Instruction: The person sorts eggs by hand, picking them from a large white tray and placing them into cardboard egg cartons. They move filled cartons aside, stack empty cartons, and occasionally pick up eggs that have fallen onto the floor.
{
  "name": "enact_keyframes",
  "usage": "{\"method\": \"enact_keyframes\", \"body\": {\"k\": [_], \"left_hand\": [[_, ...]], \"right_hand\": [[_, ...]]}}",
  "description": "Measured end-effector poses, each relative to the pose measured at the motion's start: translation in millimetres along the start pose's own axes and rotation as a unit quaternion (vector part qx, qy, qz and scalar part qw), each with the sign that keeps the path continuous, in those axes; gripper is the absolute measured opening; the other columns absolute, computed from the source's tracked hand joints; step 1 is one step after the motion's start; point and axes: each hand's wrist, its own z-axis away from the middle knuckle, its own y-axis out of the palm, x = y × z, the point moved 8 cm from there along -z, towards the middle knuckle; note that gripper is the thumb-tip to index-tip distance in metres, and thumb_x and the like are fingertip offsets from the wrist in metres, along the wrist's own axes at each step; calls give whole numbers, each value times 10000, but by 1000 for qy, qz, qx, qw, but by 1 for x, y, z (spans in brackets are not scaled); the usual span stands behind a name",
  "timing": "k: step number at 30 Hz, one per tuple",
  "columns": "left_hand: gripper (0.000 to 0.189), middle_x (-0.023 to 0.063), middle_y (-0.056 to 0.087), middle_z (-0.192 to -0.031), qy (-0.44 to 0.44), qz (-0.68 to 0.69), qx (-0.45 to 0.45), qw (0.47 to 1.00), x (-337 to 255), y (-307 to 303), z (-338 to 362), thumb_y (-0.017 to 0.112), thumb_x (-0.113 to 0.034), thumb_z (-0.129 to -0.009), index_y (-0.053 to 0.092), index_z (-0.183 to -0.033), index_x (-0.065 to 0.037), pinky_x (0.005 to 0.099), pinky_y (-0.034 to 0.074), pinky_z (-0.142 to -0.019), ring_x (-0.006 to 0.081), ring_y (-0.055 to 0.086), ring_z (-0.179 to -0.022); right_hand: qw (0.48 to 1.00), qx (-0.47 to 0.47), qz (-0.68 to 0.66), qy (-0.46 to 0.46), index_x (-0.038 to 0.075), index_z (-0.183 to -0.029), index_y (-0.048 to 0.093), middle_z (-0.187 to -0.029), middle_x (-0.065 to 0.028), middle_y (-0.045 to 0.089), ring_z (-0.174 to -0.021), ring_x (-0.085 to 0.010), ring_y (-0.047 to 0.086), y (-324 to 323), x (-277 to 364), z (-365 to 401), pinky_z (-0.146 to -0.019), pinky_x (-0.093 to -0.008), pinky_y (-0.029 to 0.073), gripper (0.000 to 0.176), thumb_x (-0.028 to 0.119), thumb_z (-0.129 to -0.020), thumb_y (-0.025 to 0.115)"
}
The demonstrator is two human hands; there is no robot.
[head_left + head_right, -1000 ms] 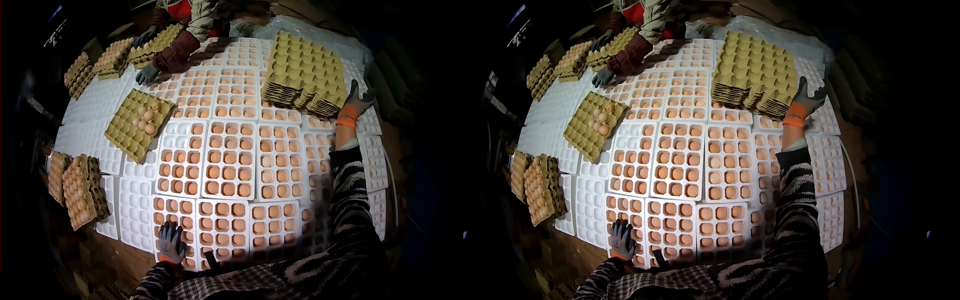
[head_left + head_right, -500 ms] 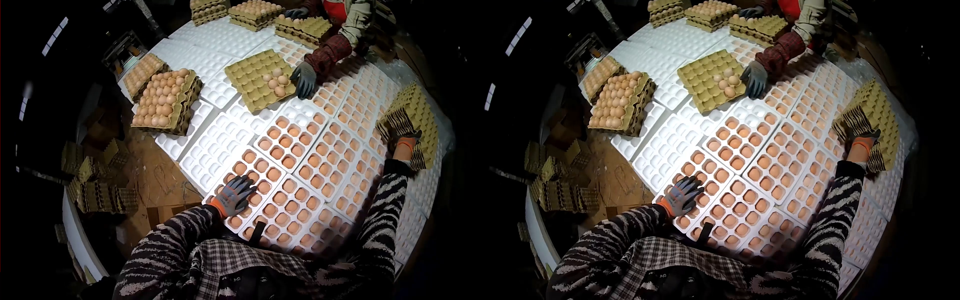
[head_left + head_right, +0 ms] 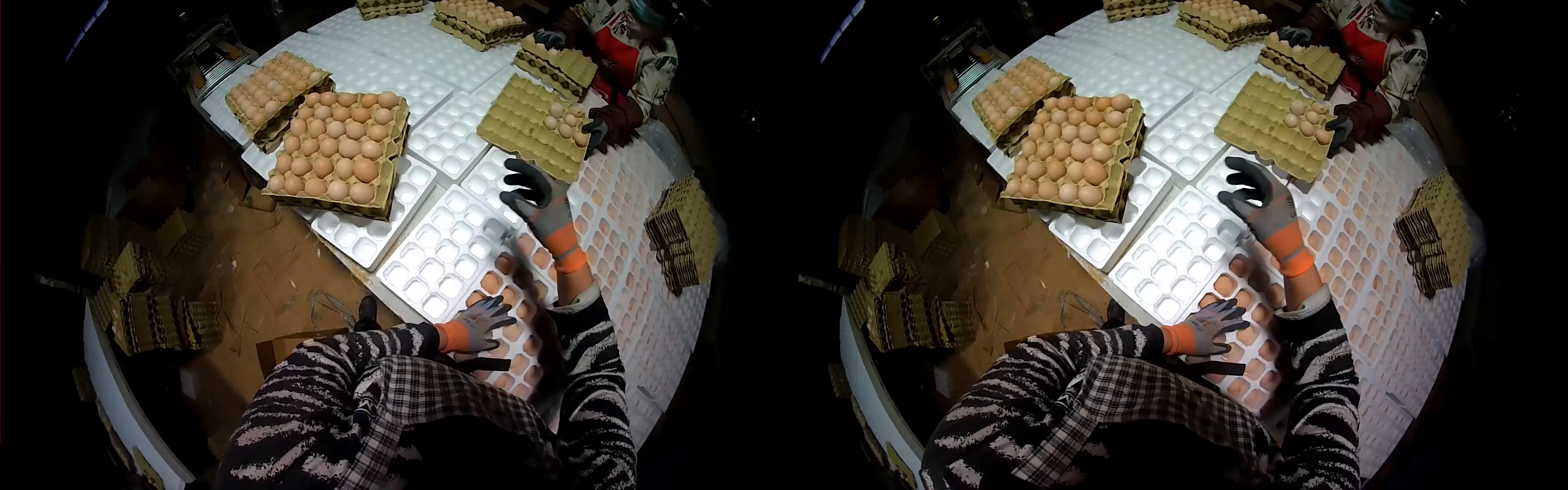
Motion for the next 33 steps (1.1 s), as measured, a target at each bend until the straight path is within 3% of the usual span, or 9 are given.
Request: {"method": "enact_keyframes", "body": {"k": [3,9,14,17,19,22,25,31,33], "left_hand": [[408,115,577,-1382,89,57,47,993,19,-84,49,687,-342,-881,666,-1223,-121,477,453,-1042,364,538,-1243],[394,70,651,-1123,3,-261,-381,887,43,-392,192,796,-234,-776,679,-1138,-129,443,464,-913,327,599,-1051],[455,83,634,-1156,33,-298,-234,925,108,-387,167,839,-181,-723,659,-1135,-112,449,477,-922,346,596,-1037],[436,81,638,-1150,-6,-51,-248,968,131,-418,173,827,-135,-719,655,-1118,-90,426,520,-889,314,633,-971],[357,90,624,-1109,-13,281,-340,897,139,-438,182,752,-52,-759,650,-1100,-26,359,523,-895,217,631,-955],[345,141,560,-1181,-14,12,-261,965,122,-455,165,616,-45,-821,642,-1164,-67,423,511,-940,326,584,-1097],[361,140,571,-1221,-33,-316,-171,932,114,-421,134,694,-204,-806,669,-1144,-81,429,532,-837,306,594,-1125],[400,144,658,-1125,-75,-300,-140,941,156,-424,113,775,-339,-789,642,-1053,-69,416,533,-822,311,653,-992],[382,145,678,-1070,-97,-153,-157,971,150,-448,130,773,-321,-796,639,-1035,-53,403,533,-803,299,665,-952]], "right_hand": [[976,97,170,-97,167,-1309,641,-1271,-80,659,-1099,-256,667,135,37,-30,-931,-352,555,507,207,-827,793],[873,181,448,-68,182,-1268,624,-1155,-50,625,-983,-275,661,258,-6,-59,-807,-384,548,477,386,-848,723],[926,79,369,5,148,-1266,615,-1112,-56,652,-954,-247,672,244,-1,-61,-802,-358,552,490,324,-832,761],[986,-49,-81,135,91,-1329,581,-1196,-64,656,-1085,-175,647,209,-17,-60,-951,-346,558,540,135,-833,790],[994,-58,-1,95,97,-1345,568,-1264,-68,608,-1146,-228,627,212,7,-76,-962,-378,556,561,177,-834,783],[895,77,431,88,207,-1307,599,-1291,-128,600,-1060,-343,650,257,12,-94,-855,-428,545,462,307,-864,682],[848,108,499,141,200,-1269,618,-1161,-120,663,-984,-323,675,261,2,-110,-833,-435,543,479,373,-830,697],[974,-78,-132,164,120,-1392,570,-1185,-75,675,-977,-166,691,196,20,-96,-759,-298,570,642,232,-807,811],[977,-35,-98,188,167,-1428,555,-1286,-109,622,-1010,-194,686,199,24,-108,-785,-314,574,660,230,-817,798]]}}
